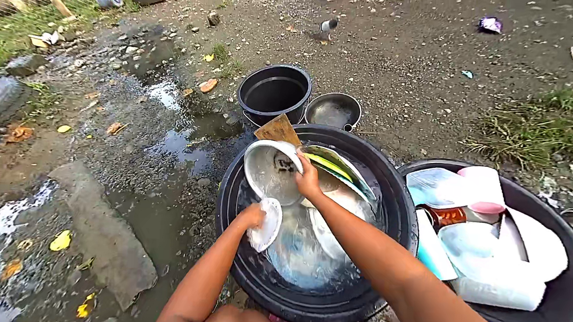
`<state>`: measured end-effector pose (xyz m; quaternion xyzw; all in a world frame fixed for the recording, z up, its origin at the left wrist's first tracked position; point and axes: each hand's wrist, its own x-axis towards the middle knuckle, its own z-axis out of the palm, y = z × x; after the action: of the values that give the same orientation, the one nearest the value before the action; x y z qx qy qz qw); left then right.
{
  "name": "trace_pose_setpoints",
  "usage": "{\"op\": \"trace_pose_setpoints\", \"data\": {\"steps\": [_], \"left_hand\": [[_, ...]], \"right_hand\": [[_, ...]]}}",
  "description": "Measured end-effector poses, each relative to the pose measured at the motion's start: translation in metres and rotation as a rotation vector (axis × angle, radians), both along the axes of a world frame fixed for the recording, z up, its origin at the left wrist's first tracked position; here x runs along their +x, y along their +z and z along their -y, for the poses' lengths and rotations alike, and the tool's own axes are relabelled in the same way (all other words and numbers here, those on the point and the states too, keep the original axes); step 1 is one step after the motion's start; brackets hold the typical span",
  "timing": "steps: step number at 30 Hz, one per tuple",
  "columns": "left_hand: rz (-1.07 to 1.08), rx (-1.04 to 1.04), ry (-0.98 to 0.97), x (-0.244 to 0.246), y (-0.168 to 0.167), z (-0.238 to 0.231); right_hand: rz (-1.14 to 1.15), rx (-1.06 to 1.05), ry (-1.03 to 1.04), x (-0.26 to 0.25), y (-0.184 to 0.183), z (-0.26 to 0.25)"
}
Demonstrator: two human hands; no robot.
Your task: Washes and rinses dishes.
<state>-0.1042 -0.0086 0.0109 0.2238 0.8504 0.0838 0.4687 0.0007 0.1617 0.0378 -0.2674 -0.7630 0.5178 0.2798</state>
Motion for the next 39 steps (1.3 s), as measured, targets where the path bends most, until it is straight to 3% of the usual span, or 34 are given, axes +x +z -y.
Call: {"op": "trace_pose_setpoints", "data": {"steps": [2, 4, 8, 11, 15, 19, 21, 23, 25, 28, 31, 33, 35, 37, 39], "left_hand": [[0.082, 0.078, 0.318, 0.003, 0.005, 0.002], [0.014, 0.222, 0.474, 0.002, 0.010, 0.008], [-0.197, 0.732, 0.598, 0.009, 0.021, 0.005], [-0.276, 0.946, 0.604, 0.016, 0.034, -0.010], [-0.108, 1.098, 0.702, 0.023, 0.038, -0.025], [-0.084, 1.220, 0.612, 0.032, 0.061, -0.031], [-0.093, 1.261, 0.545, 0.033, 0.061, -0.029], [-0.107, 1.261, 0.532, 0.030, 0.059, -0.026], [-0.094, 1.255, 0.531, 0.029, 0.062, -0.022], [-0.068, 1.277, 0.515, 0.032, 0.062, -0.021], [-0.083, 1.294, 0.531, 0.032, 0.061, -0.025], [-0.100, 1.292, 0.568, 0.032, 0.063, -0.028], [-0.112, 1.271, 0.607, 0.028, 0.065, -0.027], [-0.124, 1.246, 0.616, 0.022, 0.071, -0.025], [-0.133, 1.209, 0.616, 0.018, 0.079, -0.020]], "right_hand": [[-0.080, -0.186, -0.128, 0.006, 0.003, -0.001], [-0.150, -0.406, -0.280, 0.014, 0.013, 0.001], [-0.239, -0.704, -0.428, 0.036, 0.021, 0.013], [-0.294, -0.775, -0.469, 0.044, 0.013, 0.021], [-0.183, -0.648, -0.396, 0.055, -0.006, 0.024], [0.320, 0.107, -0.169, 0.078, -0.023, 0.029], [0.398, 0.375, 0.006, 0.082, -0.030, 0.033], [0.410, 0.499, 0.171, 0.073, -0.028, 0.029], [0.427, 0.427, 0.257, 0.056, -0.022, 0.017], [0.634, 0.320, 0.258, 0.029, -0.021, 0.019], [0.761, 0.004, 0.232, 0.002, -0.005, 0.050], [0.551, -0.357, 0.165, -0.018, 0.003, 0.071], [0.160, -0.550, 0.215, -0.027, 0.011, 0.089], [-0.011, -0.528, 0.399, -0.018, 0.016, 0.092], [0.158, -0.252, 0.654, -0.001, 0.000, 0.075]]}}
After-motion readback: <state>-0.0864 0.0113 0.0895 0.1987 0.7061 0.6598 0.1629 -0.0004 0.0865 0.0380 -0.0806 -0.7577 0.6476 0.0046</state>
